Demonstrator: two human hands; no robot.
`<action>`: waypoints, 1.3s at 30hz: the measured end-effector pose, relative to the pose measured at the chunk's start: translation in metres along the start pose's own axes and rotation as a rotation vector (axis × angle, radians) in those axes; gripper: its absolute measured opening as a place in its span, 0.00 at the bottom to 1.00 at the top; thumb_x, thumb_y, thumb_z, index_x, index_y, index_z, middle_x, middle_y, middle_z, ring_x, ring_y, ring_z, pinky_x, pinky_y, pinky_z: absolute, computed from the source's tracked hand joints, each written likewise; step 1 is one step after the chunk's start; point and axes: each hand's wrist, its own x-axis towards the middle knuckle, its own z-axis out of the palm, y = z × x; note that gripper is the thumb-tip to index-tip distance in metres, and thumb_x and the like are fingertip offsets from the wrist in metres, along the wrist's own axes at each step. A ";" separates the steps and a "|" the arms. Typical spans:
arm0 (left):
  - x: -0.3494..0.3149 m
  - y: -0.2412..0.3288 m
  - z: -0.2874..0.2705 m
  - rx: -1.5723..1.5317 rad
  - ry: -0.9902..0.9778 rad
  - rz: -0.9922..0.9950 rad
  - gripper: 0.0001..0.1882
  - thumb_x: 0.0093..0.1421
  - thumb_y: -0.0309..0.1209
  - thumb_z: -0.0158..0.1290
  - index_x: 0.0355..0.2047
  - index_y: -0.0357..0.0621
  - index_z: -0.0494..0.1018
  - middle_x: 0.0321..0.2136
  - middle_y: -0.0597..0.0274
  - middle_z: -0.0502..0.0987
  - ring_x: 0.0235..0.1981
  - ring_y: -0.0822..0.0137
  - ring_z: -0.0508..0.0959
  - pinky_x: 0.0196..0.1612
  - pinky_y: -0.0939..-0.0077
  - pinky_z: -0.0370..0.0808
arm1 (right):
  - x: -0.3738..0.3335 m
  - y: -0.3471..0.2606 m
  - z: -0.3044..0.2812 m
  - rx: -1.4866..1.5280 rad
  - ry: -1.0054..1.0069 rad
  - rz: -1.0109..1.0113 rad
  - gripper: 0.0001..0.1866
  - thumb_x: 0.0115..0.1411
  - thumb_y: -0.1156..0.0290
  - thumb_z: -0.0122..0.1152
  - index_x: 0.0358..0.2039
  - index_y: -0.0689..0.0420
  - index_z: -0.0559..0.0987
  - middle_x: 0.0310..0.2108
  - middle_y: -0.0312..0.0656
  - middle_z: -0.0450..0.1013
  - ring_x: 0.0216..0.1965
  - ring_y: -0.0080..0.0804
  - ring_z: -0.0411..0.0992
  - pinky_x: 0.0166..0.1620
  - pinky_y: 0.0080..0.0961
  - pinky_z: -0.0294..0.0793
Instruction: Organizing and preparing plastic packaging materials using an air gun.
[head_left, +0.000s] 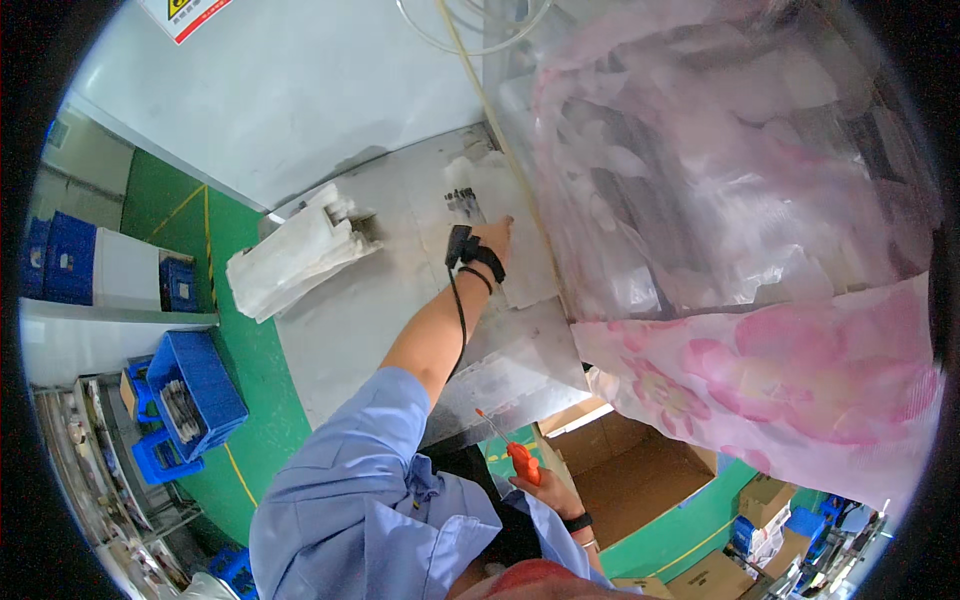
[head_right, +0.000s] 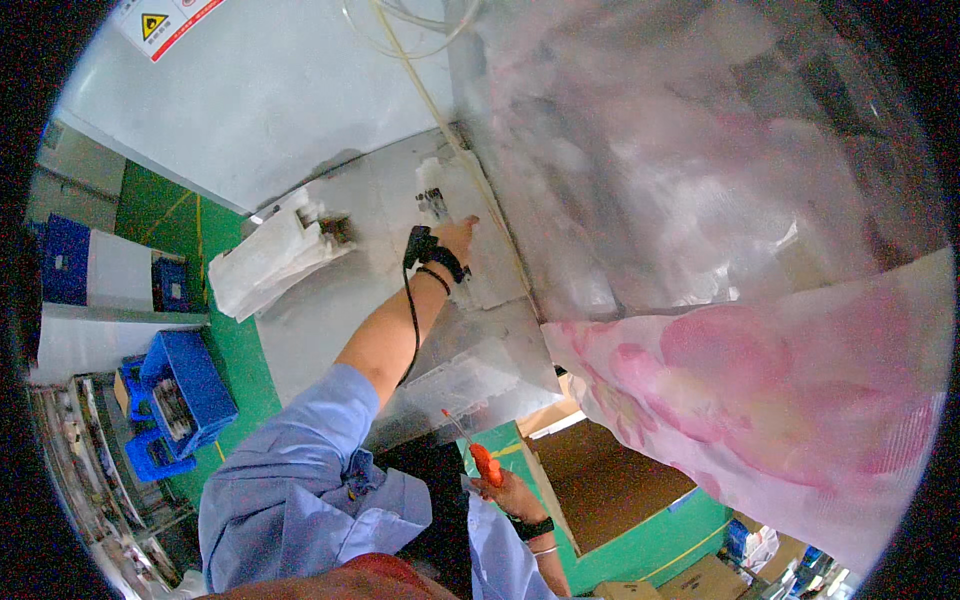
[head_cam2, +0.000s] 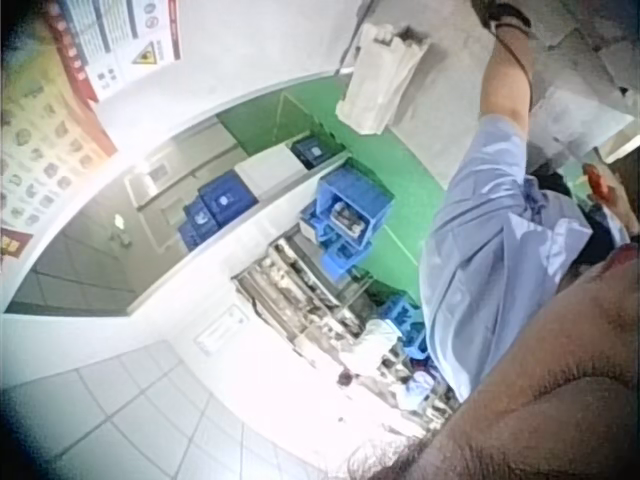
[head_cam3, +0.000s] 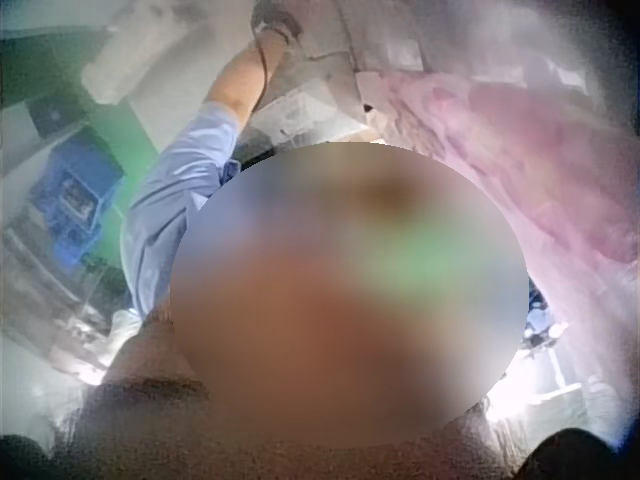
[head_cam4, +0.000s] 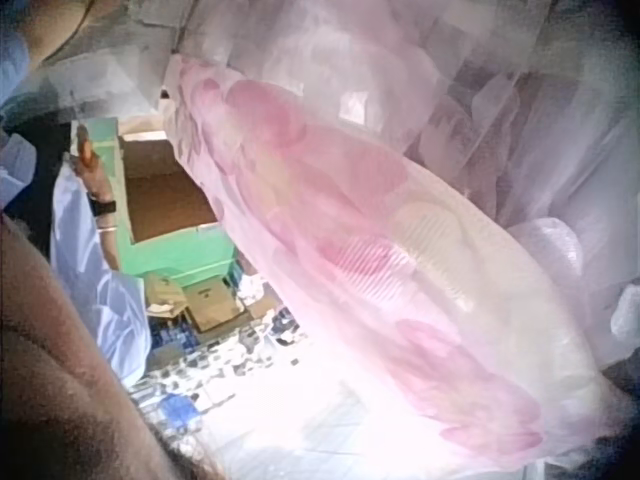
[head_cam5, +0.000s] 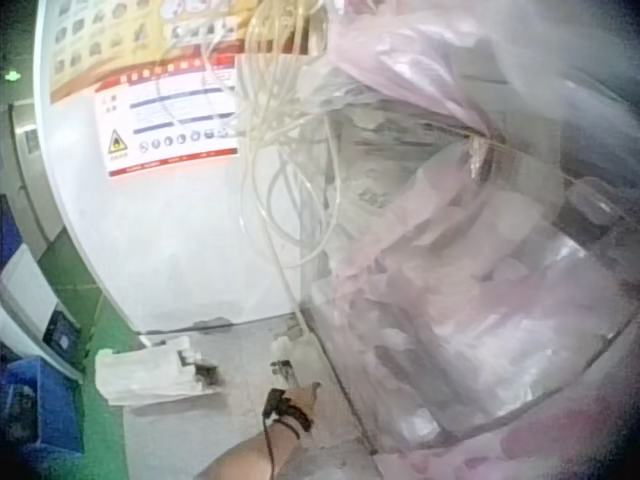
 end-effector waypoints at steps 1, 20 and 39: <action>0.010 -0.010 0.002 -0.001 -0.005 0.002 0.22 0.58 0.40 0.54 0.47 0.39 0.72 0.29 0.46 0.77 0.31 0.55 0.77 0.35 0.64 0.73 | 0.000 0.004 0.000 -0.009 0.004 -0.007 0.21 0.57 0.54 0.62 0.32 0.63 0.75 0.24 0.36 0.69 0.29 0.25 0.65 0.35 0.28 0.66; -0.177 -0.020 -0.157 0.076 0.051 0.219 0.21 0.54 0.36 0.58 0.40 0.34 0.65 0.31 0.45 0.76 0.33 0.51 0.77 0.35 0.60 0.71 | 0.007 -0.004 0.004 -0.045 -0.039 -0.152 0.20 0.59 0.52 0.60 0.34 0.60 0.75 0.24 0.35 0.73 0.25 0.22 0.70 0.30 0.21 0.70; -0.240 -0.126 -0.193 0.972 0.452 -0.050 0.43 0.43 0.66 0.54 0.48 0.44 0.69 0.44 0.54 0.74 0.48 0.53 0.72 0.55 0.51 0.61 | 0.023 -0.043 0.009 -0.406 -0.135 -0.013 0.19 0.58 0.55 0.58 0.32 0.62 0.76 0.25 0.42 0.74 0.28 0.32 0.73 0.36 0.29 0.70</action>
